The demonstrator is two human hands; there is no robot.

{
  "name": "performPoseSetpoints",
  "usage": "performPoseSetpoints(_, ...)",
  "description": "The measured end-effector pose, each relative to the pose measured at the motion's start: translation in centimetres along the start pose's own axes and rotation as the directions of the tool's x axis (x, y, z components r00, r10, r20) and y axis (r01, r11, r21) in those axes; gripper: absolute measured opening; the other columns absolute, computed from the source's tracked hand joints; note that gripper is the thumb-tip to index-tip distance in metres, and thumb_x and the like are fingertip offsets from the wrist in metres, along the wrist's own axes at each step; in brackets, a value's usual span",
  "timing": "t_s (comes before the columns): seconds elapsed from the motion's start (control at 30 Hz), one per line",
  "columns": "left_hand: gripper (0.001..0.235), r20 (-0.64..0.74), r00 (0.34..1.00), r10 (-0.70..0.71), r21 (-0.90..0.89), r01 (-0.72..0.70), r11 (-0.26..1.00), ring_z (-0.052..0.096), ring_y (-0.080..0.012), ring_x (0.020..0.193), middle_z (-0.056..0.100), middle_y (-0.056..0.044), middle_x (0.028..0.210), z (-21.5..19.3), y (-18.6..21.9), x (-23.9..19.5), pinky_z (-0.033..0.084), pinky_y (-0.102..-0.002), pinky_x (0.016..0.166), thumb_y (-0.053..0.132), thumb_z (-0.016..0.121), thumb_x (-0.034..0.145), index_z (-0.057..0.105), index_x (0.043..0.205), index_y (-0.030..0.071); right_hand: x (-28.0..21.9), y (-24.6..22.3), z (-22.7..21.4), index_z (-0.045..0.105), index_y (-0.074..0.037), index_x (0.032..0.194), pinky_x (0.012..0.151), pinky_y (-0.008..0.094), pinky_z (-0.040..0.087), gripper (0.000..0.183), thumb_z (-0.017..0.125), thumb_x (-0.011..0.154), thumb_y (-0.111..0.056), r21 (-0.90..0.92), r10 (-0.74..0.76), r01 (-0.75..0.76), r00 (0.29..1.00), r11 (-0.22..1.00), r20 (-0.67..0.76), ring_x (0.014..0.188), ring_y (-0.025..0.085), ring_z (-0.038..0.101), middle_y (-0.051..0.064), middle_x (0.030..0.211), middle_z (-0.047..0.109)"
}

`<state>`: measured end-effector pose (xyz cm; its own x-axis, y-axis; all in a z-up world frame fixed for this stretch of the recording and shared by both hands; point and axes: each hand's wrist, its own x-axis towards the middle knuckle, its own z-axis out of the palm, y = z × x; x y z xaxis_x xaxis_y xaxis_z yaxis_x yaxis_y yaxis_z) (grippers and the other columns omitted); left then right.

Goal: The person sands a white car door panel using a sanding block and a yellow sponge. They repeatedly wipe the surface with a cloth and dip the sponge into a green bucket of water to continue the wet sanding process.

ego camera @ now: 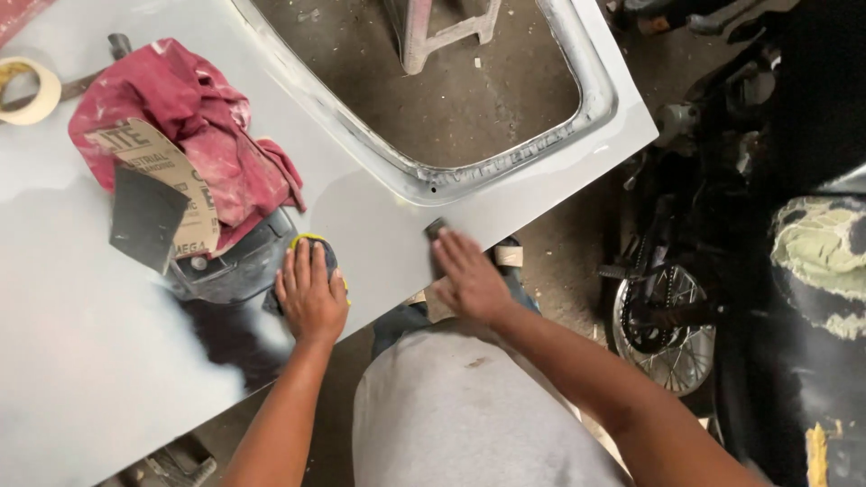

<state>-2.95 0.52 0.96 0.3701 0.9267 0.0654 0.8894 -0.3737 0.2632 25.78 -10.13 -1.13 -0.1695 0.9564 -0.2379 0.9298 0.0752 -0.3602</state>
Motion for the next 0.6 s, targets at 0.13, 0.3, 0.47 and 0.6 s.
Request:
performPoseSetpoints(0.13,0.056,-0.058,0.993,-0.099,0.039,0.102,0.994,0.037,-0.0371,0.152,0.046,-0.015,0.161,2.0,4.6,0.7,0.026,-0.057,0.121,0.031,0.058,0.101,0.053,0.151,0.007,-0.7,5.8,-2.1,0.011,-0.011,0.161,0.127,0.049,0.011,0.079,0.051,0.104,-0.047,-0.014,-0.189,0.19,0.98,0.982,0.056,0.157,0.031,0.016,0.015,0.17,0.016)
performPoseSetpoints(0.3,0.062,0.037,0.997,-0.065,0.043,0.063,0.997,0.03,-0.0376,0.154,0.038,-0.015,0.165,5.9,14.1,2.8,0.022,-0.057,0.124,0.034,0.056,0.1,0.046,0.156,0.01,-2.0,21.0,-5.7,0.023,-0.001,0.162,0.126,0.049,0.015,0.074,0.049,0.105,-0.041,0.049,0.101,-0.096,0.985,0.994,-0.137,0.156,0.035,0.02,0.021,0.168,0.02)
performPoseSetpoints(0.47,0.062,0.206,0.975,0.077,-0.066,-0.065,0.996,0.023,-0.0363,0.154,0.03,-0.013,0.167,12.9,28.6,8.0,0.017,-0.058,0.122,0.033,0.053,0.099,0.04,0.155,0.009,-2.7,29.0,-7.9,0.032,-0.002,0.159,0.124,0.05,0.021,0.065,0.054,0.107,-0.034,0.016,0.164,-0.163,0.978,0.986,-0.127,0.153,0.037,0.027,0.022,0.167,0.027)
performPoseSetpoints(0.6,0.061,0.25,0.93,0.27,0.007,-0.28,0.96,0.025,-0.0333,0.155,0.032,-0.012,0.167,16.7,39.0,11.3,0.021,-0.053,0.124,0.022,0.052,0.098,0.04,0.157,0.01,-2.9,31.5,-7.8,0.045,-0.002,0.154,0.123,0.05,0.029,0.057,0.055,0.106,-0.031,0.081,0.166,-0.152,0.962,0.985,-0.216,0.148,0.038,0.039,0.021,0.163,0.037)
